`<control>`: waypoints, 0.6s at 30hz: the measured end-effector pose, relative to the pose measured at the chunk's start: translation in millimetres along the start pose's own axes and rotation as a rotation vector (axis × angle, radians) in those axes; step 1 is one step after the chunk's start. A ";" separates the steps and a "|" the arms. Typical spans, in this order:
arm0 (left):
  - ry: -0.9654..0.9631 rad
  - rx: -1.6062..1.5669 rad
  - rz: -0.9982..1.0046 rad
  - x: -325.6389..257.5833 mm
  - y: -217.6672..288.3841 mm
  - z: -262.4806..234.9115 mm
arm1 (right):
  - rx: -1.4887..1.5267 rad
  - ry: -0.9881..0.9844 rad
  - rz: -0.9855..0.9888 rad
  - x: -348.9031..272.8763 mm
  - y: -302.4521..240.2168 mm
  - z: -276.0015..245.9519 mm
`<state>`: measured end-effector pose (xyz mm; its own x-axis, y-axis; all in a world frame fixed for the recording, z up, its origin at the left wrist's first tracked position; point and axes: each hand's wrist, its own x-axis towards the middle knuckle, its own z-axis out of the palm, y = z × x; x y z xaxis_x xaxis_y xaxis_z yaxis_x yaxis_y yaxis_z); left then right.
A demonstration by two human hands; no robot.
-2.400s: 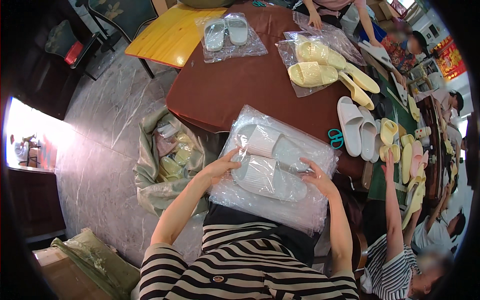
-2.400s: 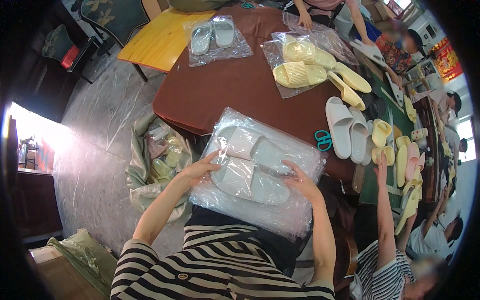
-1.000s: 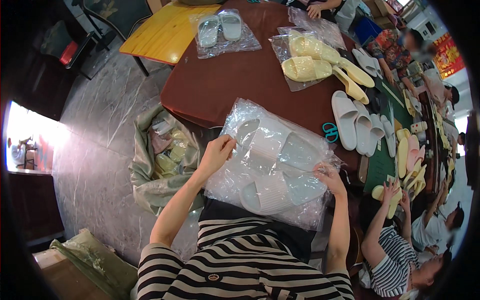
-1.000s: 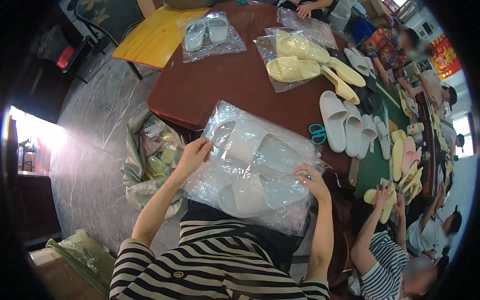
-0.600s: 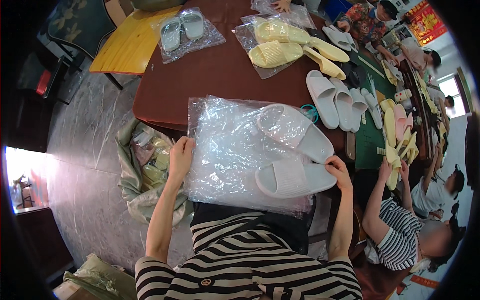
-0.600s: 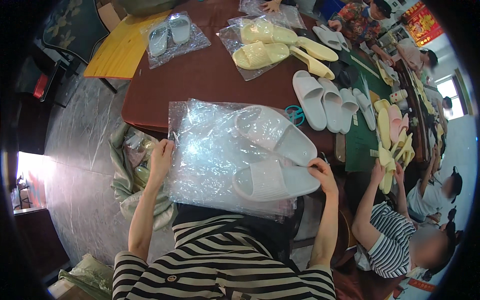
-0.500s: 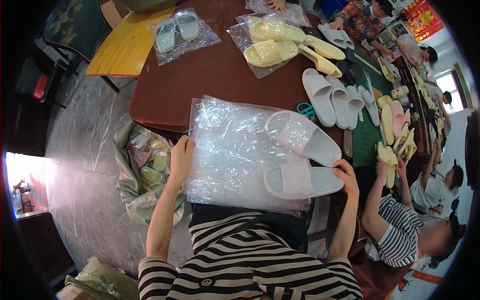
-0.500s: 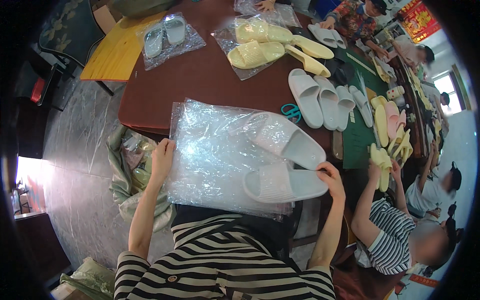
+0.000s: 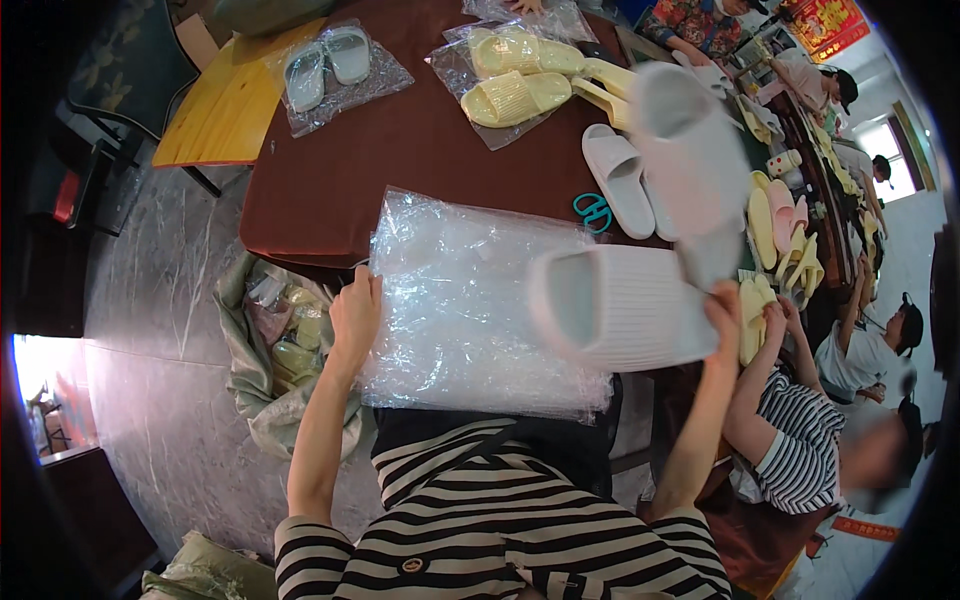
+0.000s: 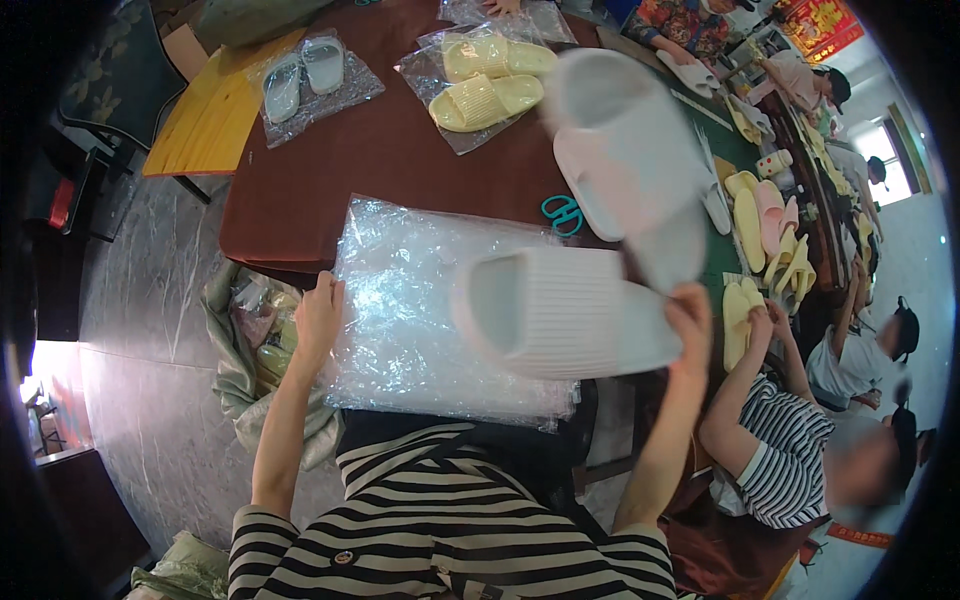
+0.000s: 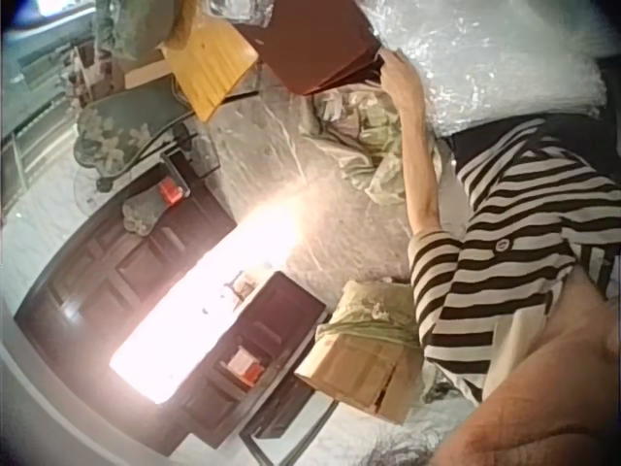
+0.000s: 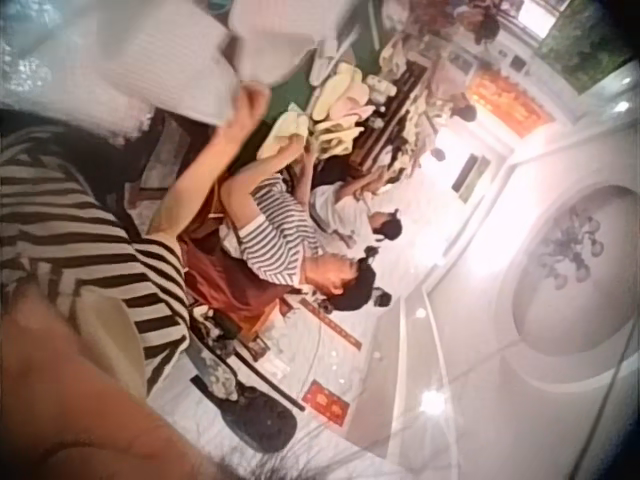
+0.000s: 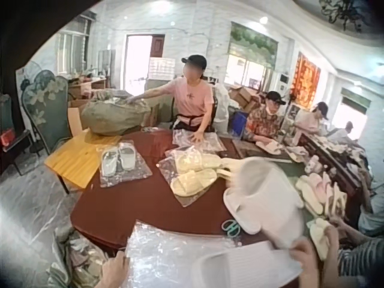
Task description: The person packages finished sandals by placing them into plastic bags, then sealing the bags with scissors.
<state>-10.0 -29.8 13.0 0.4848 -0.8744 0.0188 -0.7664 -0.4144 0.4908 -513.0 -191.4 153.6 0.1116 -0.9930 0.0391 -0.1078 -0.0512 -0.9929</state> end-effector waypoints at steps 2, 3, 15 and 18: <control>0.010 -0.003 -0.003 -0.8 0.0 2.4 | 0.087 -0.214 0.069 2.2 16.5 69.7; 0.020 -0.022 -0.014 -0.6 0.6 4.2 | 0.040 -0.300 0.152 2.5 30.7 93.7; 0.071 0.059 0.232 -0.1 41.8 -32.7 | -0.406 -0.619 -0.086 -4.8 97.4 151.5; 0.022 -0.132 0.357 15.3 60.9 -23.8 | -0.916 -0.458 -0.361 -4.3 88.4 158.6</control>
<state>-39.3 -62.4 64.0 0.2075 -0.9516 0.2269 -0.8286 -0.0476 0.5579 -366.4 -174.7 47.7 0.6222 -0.7790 0.0777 -0.6698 -0.5811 -0.4623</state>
